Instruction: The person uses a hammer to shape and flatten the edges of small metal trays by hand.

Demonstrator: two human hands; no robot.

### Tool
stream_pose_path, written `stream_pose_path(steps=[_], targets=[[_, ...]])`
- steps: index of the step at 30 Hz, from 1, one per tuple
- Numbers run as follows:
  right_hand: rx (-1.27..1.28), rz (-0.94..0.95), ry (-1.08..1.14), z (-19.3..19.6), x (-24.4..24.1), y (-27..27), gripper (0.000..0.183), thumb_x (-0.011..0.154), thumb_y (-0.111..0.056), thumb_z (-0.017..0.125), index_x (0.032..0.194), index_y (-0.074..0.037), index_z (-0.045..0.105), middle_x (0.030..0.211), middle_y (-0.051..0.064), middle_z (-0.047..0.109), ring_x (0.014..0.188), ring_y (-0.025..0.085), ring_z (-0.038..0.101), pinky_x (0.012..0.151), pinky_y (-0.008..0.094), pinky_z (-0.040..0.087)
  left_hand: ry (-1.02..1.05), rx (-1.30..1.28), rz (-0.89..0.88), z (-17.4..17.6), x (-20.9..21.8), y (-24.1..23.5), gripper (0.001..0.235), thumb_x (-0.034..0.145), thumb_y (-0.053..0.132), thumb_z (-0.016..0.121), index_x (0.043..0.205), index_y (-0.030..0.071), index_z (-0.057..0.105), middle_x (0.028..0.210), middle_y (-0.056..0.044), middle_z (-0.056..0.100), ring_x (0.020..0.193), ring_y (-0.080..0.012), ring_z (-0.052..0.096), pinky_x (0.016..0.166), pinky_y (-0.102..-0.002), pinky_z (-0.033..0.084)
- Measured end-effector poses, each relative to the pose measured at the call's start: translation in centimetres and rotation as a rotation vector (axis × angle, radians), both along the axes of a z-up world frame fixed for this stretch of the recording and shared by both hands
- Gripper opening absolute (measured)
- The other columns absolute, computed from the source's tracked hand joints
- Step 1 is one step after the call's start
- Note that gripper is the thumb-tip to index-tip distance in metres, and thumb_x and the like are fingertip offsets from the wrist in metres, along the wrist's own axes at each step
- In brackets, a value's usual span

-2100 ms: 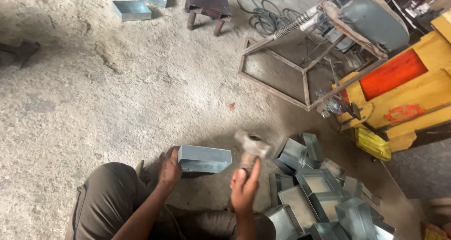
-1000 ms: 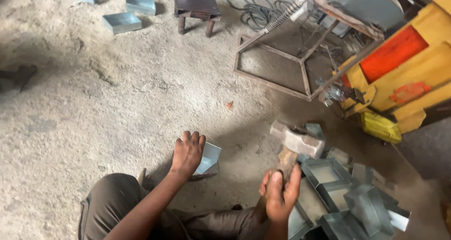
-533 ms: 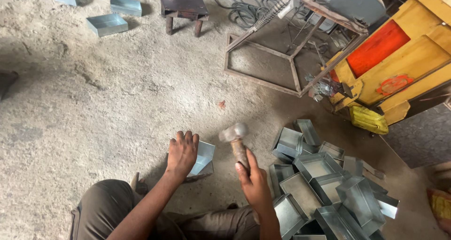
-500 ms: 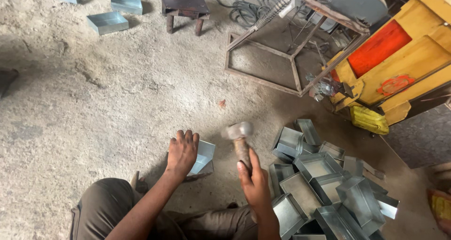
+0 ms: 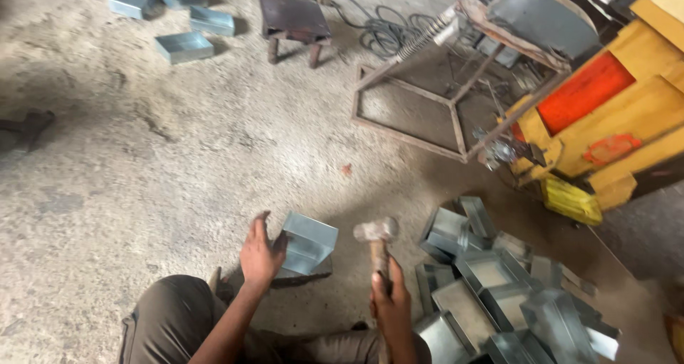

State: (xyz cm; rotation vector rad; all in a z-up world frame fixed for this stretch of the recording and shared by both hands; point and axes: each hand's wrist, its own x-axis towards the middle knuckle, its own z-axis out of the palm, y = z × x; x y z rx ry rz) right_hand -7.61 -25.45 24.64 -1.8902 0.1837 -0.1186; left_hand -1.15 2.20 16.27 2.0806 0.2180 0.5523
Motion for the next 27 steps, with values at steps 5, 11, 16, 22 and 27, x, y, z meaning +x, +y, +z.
stream_pose_path(steps=[5, 11, 16, 22, 27], targets=[[0.232, -0.044, -0.018, 3.0, -0.7, -0.4, 0.064, 0.095, -0.02, 0.056, 0.156, -0.018, 0.035, 0.067, 0.005, 0.056, 0.048, 0.012, 0.047, 0.043, 0.029, 0.039, -0.019, 0.309, -0.107, -2.2, 1.7, 0.3, 0.058, 0.08, 0.01, 0.066, 0.137, 0.014, 0.056, 0.125, -0.016, 0.064, 0.118, -0.0343, 0.061, 0.108, -0.051, 0.043], [0.303, 0.047, -0.423, 10.1, -2.3, 1.0, 0.06, 0.104, -0.02, 0.051, 0.157, -0.004, 0.03, 0.08, 0.011, 0.06, 0.061, 0.014, 0.053, 0.052, 0.029, 0.047, 0.327, 0.936, -0.319, 4.4, -1.0, -2.6, 0.051, 0.08, 0.029, 0.07, 0.125, 0.008, 0.059, 0.121, -0.016, 0.06, 0.12, -0.0312, 0.054, 0.105, -0.049, 0.036], [0.375, 0.116, -0.703, 11.7, -2.1, 2.7, 0.057, 0.107, -0.02, 0.046, 0.155, -0.002, 0.022, 0.09, 0.011, 0.058, 0.068, 0.015, 0.056, 0.059, 0.031, 0.051, 0.365, 0.907, -0.352, 5.0, -0.2, -3.0, 0.035, 0.084, 0.021, 0.066, 0.116, 0.006, 0.061, 0.111, -0.013, 0.063, 0.113, -0.0271, 0.057, 0.112, -0.046, 0.035], [-0.103, 0.165, -0.394, 2.0, 1.1, 4.3, 0.046, 0.1, -0.02, 0.053, 0.138, 0.0, 0.038, 0.074, 0.009, 0.067, 0.053, 0.015, 0.062, 0.045, 0.036, 0.053, 0.304, 0.927, -0.317, 4.0, -0.4, -2.7, 0.03, 0.088, 0.024, 0.06, 0.112, 0.007, 0.062, 0.107, -0.014, 0.063, 0.109, -0.0294, 0.059, 0.106, -0.045, 0.039], [-0.598, 0.263, -0.19, 0.0, 0.6, 3.1, 0.037, 0.103, -0.026, 0.066, 0.133, -0.007, 0.058, 0.074, 0.013, 0.069, 0.061, 0.017, 0.068, 0.055, 0.036, 0.051, 0.311, 0.893, -0.291, 3.1, -0.9, -3.4, 0.025, 0.089, 0.02, 0.058, 0.111, 0.008, 0.063, 0.107, -0.013, 0.064, 0.108, -0.029, 0.059, 0.099, -0.044, 0.041]])
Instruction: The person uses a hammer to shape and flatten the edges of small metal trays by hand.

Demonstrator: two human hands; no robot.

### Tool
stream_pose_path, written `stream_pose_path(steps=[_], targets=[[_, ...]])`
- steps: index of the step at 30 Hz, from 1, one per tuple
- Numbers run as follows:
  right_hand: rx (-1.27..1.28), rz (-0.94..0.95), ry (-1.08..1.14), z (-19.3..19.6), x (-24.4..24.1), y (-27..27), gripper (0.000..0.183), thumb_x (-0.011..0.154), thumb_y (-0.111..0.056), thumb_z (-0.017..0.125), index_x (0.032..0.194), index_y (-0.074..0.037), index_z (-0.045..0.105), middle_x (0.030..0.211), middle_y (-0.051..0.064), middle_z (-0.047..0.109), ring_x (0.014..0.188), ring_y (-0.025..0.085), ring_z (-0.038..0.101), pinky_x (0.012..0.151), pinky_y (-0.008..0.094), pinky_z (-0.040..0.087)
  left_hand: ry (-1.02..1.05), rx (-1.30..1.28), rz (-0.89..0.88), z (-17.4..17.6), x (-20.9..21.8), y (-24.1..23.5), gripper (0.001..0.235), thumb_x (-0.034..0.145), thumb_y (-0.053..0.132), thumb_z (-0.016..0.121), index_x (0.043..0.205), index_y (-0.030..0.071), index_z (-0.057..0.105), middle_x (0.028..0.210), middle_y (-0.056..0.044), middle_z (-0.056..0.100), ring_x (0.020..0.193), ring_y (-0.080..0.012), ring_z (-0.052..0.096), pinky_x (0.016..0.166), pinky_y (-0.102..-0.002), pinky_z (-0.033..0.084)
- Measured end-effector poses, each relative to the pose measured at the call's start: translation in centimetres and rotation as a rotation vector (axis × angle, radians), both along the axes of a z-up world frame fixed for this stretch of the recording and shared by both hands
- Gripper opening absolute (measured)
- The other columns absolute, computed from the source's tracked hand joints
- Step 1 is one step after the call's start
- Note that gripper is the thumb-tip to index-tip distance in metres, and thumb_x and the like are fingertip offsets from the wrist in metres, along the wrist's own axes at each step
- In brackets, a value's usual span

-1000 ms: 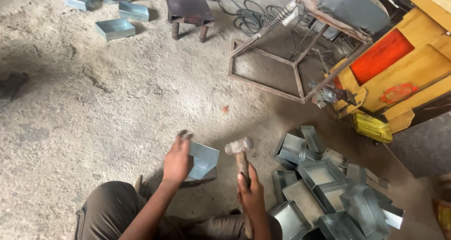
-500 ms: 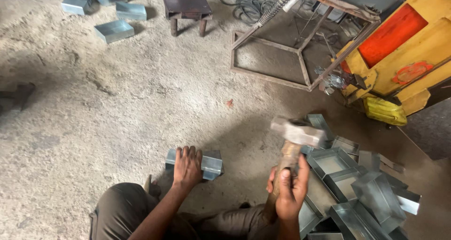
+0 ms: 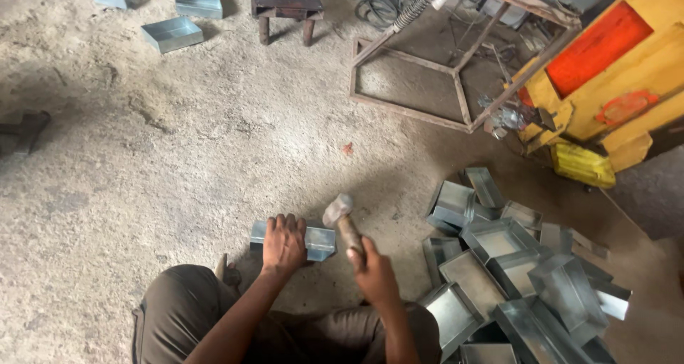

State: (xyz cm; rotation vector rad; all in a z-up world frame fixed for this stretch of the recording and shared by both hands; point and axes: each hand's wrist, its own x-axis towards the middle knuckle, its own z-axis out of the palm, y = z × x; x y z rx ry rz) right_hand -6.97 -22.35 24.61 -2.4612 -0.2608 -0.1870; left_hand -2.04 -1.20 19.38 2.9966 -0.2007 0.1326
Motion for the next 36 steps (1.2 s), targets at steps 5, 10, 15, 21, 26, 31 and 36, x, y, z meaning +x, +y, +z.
stream_pose_path(steps=[5, 10, 15, 21, 26, 31, 36], targets=[[0.518, -0.079, 0.006, 5.2, -1.0, -1.1, 0.064, 0.096, -0.02, 0.058, 0.155, -0.008, 0.038, 0.066, 0.005, 0.063, 0.052, 0.013, 0.055, 0.046, 0.031, 0.045, -0.015, -0.014, 0.028, -0.2, 0.5, -0.2, 0.025, 0.087, 0.017, 0.057, 0.11, 0.01, 0.063, 0.107, -0.011, 0.064, 0.108, -0.0286, 0.058, 0.098, -0.044, 0.041], [0.529, -0.154, -0.187, 3.8, -1.6, 1.3, 0.064, 0.1, -0.021, 0.051, 0.158, -0.006, 0.03, 0.069, 0.003, 0.061, 0.054, 0.009, 0.055, 0.046, 0.029, 0.044, 0.015, 0.002, 0.035, -0.2, 0.6, -0.3, 0.023, 0.09, 0.016, 0.055, 0.11, 0.011, 0.064, 0.107, -0.011, 0.064, 0.107, -0.027, 0.058, 0.1, -0.044, 0.04], [-0.106, -0.11, 0.147, -1.7, -2.1, -0.5, 0.058, 0.109, -0.033, 0.048, 0.162, -0.017, 0.029, 0.075, 0.007, 0.067, 0.061, 0.013, 0.058, 0.051, 0.033, 0.047, 0.039, 0.065, 0.044, -0.2, 0.4, -0.6, 0.025, 0.093, 0.02, 0.053, 0.114, 0.01, 0.063, 0.106, -0.012, 0.064, 0.106, -0.027, 0.058, 0.098, -0.044, 0.041], [0.52, -0.234, 0.119, -1.8, -3.3, -3.5, 0.059, 0.099, -0.024, 0.057, 0.155, -0.016, 0.041, 0.061, 0.002, 0.058, 0.046, 0.01, 0.051, 0.043, 0.029, 0.042, -0.011, 0.037, 0.101, -0.4, 0.9, -1.1, 0.024, 0.093, 0.02, 0.054, 0.114, 0.01, 0.063, 0.108, -0.011, 0.063, 0.108, -0.0268, 0.058, 0.099, -0.044, 0.04], [0.885, -0.128, 0.181, -2.1, -4.1, -0.6, 0.062, 0.099, -0.023, 0.055, 0.156, -0.017, 0.033, 0.067, -0.001, 0.058, 0.05, 0.006, 0.051, 0.044, 0.025, 0.043, 0.055, 0.038, 0.148, 0.0, 0.9, -1.7, 0.024, 0.092, 0.021, 0.055, 0.113, 0.011, 0.062, 0.11, -0.011, 0.063, 0.111, -0.0272, 0.057, 0.101, -0.045, 0.039], [0.531, -0.082, 0.278, -1.6, -2.3, -0.3, 0.063, 0.101, -0.023, 0.059, 0.16, -0.015, 0.038, 0.068, 0.003, 0.058, 0.053, 0.009, 0.051, 0.047, 0.027, 0.042, 0.043, 0.011, 0.154, -0.3, 0.7, -2.1, 0.035, 0.09, 0.023, 0.057, 0.122, 0.009, 0.06, 0.114, -0.012, 0.062, 0.113, -0.0287, 0.055, 0.104, -0.049, 0.036], [0.73, 0.04, -0.116, 2.5, -4.0, -1.4, 0.065, 0.103, -0.019, 0.052, 0.161, -0.008, 0.026, 0.081, 0.009, 0.063, 0.061, 0.013, 0.056, 0.053, 0.029, 0.049, -0.213, -0.071, 0.325, -2.7, -1.4, -0.4, 0.056, 0.083, 0.025, 0.065, 0.136, 0.01, 0.057, 0.136, -0.017, 0.059, 0.126, -0.0339, 0.053, 0.105, -0.053, 0.041]])
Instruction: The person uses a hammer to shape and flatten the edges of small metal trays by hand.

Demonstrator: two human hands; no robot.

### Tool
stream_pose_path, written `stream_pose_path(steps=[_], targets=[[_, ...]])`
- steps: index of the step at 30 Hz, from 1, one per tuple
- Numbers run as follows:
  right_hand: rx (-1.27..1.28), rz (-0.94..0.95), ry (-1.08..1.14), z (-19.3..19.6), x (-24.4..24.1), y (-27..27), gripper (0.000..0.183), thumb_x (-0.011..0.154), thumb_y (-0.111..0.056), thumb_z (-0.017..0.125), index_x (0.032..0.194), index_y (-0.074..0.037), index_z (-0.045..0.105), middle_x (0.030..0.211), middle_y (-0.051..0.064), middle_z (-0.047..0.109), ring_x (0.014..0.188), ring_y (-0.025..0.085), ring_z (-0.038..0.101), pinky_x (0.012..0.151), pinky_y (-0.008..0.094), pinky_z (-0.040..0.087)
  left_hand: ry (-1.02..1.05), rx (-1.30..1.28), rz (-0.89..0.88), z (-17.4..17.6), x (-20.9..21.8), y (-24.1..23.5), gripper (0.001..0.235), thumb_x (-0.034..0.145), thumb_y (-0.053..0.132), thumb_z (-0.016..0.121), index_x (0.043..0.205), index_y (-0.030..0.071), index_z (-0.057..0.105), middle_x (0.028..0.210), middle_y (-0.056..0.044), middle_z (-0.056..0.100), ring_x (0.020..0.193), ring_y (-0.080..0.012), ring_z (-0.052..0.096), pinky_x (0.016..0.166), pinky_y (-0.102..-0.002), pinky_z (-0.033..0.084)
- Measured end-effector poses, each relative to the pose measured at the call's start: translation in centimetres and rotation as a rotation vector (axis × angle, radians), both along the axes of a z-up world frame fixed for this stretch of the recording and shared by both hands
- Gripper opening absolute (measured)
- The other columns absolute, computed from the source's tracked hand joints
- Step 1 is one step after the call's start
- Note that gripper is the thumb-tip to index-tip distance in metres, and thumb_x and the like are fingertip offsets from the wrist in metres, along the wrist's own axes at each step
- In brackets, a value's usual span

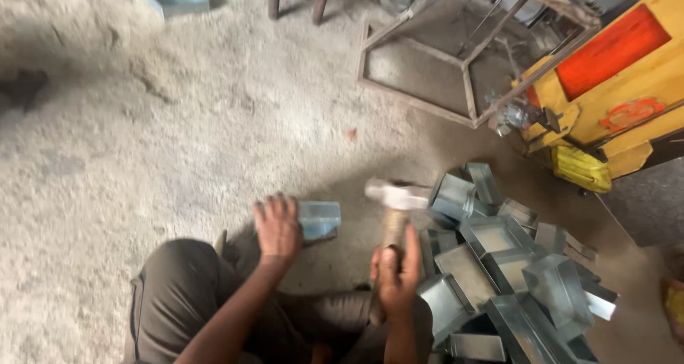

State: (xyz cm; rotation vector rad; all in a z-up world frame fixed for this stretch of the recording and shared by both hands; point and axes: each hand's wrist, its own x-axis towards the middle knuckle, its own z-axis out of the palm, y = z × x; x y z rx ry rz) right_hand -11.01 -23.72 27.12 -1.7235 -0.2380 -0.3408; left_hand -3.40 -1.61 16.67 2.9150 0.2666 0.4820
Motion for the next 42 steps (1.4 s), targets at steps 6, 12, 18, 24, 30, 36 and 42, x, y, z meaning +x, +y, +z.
stream_pose_path(steps=[6, 12, 18, 24, 30, 36, 42], targets=[[0.123, -0.026, -0.347, 1.4, -0.8, 0.6, 0.069, 0.107, -0.016, 0.048, 0.161, -0.005, 0.006, 0.098, 0.014, 0.061, 0.071, 0.016, 0.057, 0.064, 0.031, 0.053, -0.012, -0.449, 0.192, -5.8, -1.3, 6.1, 0.069, 0.07, 0.005, 0.072, 0.135, -0.007, 0.053, 0.13, -0.025, 0.058, 0.123, -0.0381, 0.053, 0.102, -0.047, 0.05], [-0.253, -0.123, 0.036, -6.3, 0.2, 5.2, 0.072, 0.097, -0.017, 0.054, 0.159, -0.005, 0.02, 0.077, 0.008, 0.064, 0.056, 0.014, 0.058, 0.052, 0.028, 0.049, -0.085, -0.531, 0.047, -10.9, -0.1, 5.0, 0.042, 0.076, 0.0, 0.066, 0.117, -0.002, 0.06, 0.118, -0.022, 0.065, 0.12, -0.0388, 0.056, 0.1, -0.049, 0.051], [-0.004, -0.03, 0.063, -3.3, 0.0, 5.7, 0.061, 0.101, -0.01, 0.054, 0.158, 0.001, 0.036, 0.077, 0.012, 0.058, 0.058, 0.014, 0.049, 0.05, 0.031, 0.044, -0.027, -0.596, 0.108, -10.3, -0.2, 3.5, 0.031, 0.08, 0.0, 0.061, 0.111, 0.002, 0.057, 0.117, -0.022, 0.062, 0.115, -0.0402, 0.057, 0.099, -0.05, 0.049], [-0.319, -0.175, -0.076, -5.0, 0.1, 8.9, 0.061, 0.098, -0.013, 0.054, 0.153, 0.003, 0.032, 0.075, 0.015, 0.066, 0.059, 0.018, 0.062, 0.054, 0.034, 0.051, -0.014, -0.545, 0.014, -11.5, 0.0, 3.4, 0.039, 0.08, -0.001, 0.061, 0.118, -0.003, 0.053, 0.124, -0.021, 0.059, 0.122, -0.0407, 0.055, 0.108, -0.046, 0.046], [-0.408, -0.204, 0.091, -5.6, 0.2, 7.7, 0.06, 0.096, -0.024, 0.06, 0.149, 0.0, 0.044, 0.088, 0.023, 0.075, 0.07, 0.036, 0.075, 0.065, 0.045, 0.059, 0.084, -0.463, -0.014, -10.6, 0.6, 3.0, 0.042, 0.083, 0.005, 0.06, 0.122, -0.005, 0.051, 0.125, -0.023, 0.058, 0.125, -0.038, 0.052, 0.114, -0.044, 0.038], [-0.832, -0.018, -0.026, -4.5, 0.5, 8.3, 0.06, 0.099, -0.025, 0.065, 0.151, -0.003, 0.046, 0.089, 0.027, 0.073, 0.078, 0.041, 0.071, 0.063, 0.046, 0.054, 0.047, -0.327, -0.067, -12.3, 1.2, 2.3, 0.029, 0.087, 0.005, 0.055, 0.115, -0.002, 0.055, 0.126, -0.02, 0.062, 0.125, -0.0325, 0.057, 0.119, -0.046, 0.034], [-0.289, -0.001, 0.135, 3.2, -0.2, 9.9, 0.063, 0.096, -0.015, 0.06, 0.155, -0.007, 0.041, 0.069, 0.011, 0.064, 0.055, 0.016, 0.056, 0.05, 0.031, 0.048, 0.145, -0.495, -0.015, -10.4, -0.2, 1.0, 0.024, 0.087, 0.008, 0.058, 0.11, 0.005, 0.056, 0.122, -0.015, 0.063, 0.119, -0.0392, 0.056, 0.094, -0.046, 0.052]])
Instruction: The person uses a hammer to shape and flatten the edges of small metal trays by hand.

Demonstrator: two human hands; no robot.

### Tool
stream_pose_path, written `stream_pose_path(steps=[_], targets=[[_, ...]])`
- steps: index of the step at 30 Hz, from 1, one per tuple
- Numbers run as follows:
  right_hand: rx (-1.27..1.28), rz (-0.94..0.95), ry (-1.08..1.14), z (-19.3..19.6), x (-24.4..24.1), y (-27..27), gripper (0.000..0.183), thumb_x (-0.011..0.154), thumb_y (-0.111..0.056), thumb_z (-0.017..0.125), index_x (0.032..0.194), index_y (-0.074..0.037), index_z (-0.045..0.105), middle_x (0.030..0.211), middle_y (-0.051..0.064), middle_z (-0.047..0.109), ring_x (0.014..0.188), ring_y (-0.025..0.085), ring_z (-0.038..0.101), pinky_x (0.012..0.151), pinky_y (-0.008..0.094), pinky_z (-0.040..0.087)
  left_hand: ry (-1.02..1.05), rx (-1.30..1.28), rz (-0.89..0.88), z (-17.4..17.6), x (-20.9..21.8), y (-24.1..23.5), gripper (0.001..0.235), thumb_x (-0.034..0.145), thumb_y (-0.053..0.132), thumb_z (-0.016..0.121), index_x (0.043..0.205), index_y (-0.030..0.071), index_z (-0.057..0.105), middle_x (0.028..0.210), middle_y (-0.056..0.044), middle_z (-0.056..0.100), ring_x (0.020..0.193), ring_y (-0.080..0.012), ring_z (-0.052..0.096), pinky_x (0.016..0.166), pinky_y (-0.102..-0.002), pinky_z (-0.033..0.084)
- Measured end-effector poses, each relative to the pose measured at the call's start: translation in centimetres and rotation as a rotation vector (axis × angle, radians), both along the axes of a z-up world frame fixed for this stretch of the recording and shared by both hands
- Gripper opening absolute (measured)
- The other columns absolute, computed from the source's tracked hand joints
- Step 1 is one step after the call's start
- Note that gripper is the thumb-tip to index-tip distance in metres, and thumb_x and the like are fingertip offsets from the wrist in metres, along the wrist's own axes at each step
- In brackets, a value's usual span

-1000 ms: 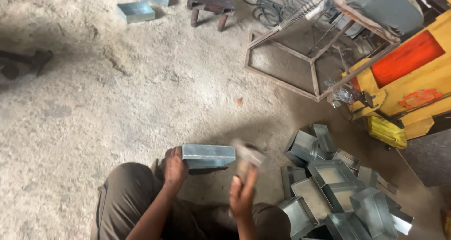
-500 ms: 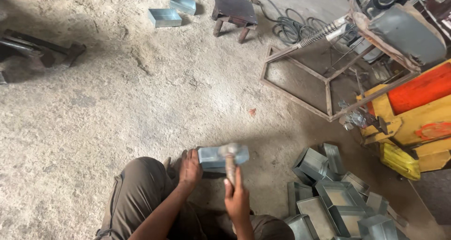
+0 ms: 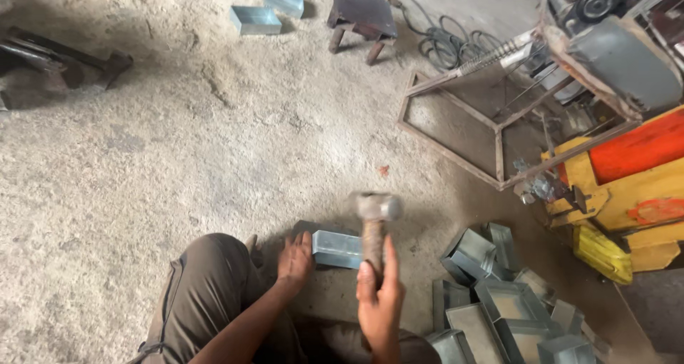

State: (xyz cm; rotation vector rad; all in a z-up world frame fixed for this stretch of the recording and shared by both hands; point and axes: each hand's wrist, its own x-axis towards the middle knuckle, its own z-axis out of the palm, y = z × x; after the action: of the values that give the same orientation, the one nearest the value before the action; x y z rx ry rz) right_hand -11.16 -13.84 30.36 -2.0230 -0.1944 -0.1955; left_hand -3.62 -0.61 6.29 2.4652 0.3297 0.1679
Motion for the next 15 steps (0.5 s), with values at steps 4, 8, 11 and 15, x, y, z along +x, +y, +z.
stream_pose_path(steps=[4, 8, 11, 15], targets=[[0.277, 0.076, -0.235, -0.4, 0.2, 2.0, 0.063, 0.1, -0.014, 0.056, 0.156, -0.004, 0.03, 0.085, 0.006, 0.066, 0.063, 0.009, 0.056, 0.056, 0.026, 0.049, 0.019, 0.013, 0.035, 1.8, -0.4, -0.2, 0.022, 0.089, 0.009, 0.058, 0.11, 0.008, 0.057, 0.122, -0.01, 0.065, 0.12, -0.0363, 0.058, 0.094, -0.049, 0.053], [-0.168, 0.125, -0.325, -4.1, 1.4, 2.6, 0.064, 0.101, -0.015, 0.06, 0.157, -0.002, 0.033, 0.105, 0.024, 0.069, 0.083, 0.032, 0.067, 0.067, 0.036, 0.055, 0.012, 0.008, 0.067, 3.0, -0.7, -0.2, 0.025, 0.085, 0.01, 0.061, 0.11, 0.009, 0.058, 0.124, -0.01, 0.064, 0.129, -0.0375, 0.053, 0.101, -0.053, 0.047], [-0.422, 0.14, -0.128, -4.4, 1.7, 1.5, 0.064, 0.098, -0.017, 0.065, 0.156, -0.006, 0.041, 0.108, 0.03, 0.071, 0.093, 0.045, 0.07, 0.071, 0.044, 0.056, 0.038, 0.007, 0.068, 3.2, -0.6, -0.3, 0.03, 0.083, 0.011, 0.062, 0.113, 0.009, 0.057, 0.127, -0.009, 0.063, 0.138, -0.0378, 0.045, 0.108, -0.058, 0.04], [-0.349, 0.056, 0.001, -2.7, -0.1, 0.0, 0.064, 0.095, -0.021, 0.064, 0.153, -0.008, 0.042, 0.1, 0.024, 0.075, 0.077, 0.036, 0.077, 0.069, 0.041, 0.058, 0.063, 0.01, 0.047, 3.0, 0.0, -0.3, 0.033, 0.083, 0.013, 0.063, 0.115, 0.008, 0.056, 0.132, -0.01, 0.061, 0.14, -0.0391, 0.042, 0.111, -0.061, 0.035]])
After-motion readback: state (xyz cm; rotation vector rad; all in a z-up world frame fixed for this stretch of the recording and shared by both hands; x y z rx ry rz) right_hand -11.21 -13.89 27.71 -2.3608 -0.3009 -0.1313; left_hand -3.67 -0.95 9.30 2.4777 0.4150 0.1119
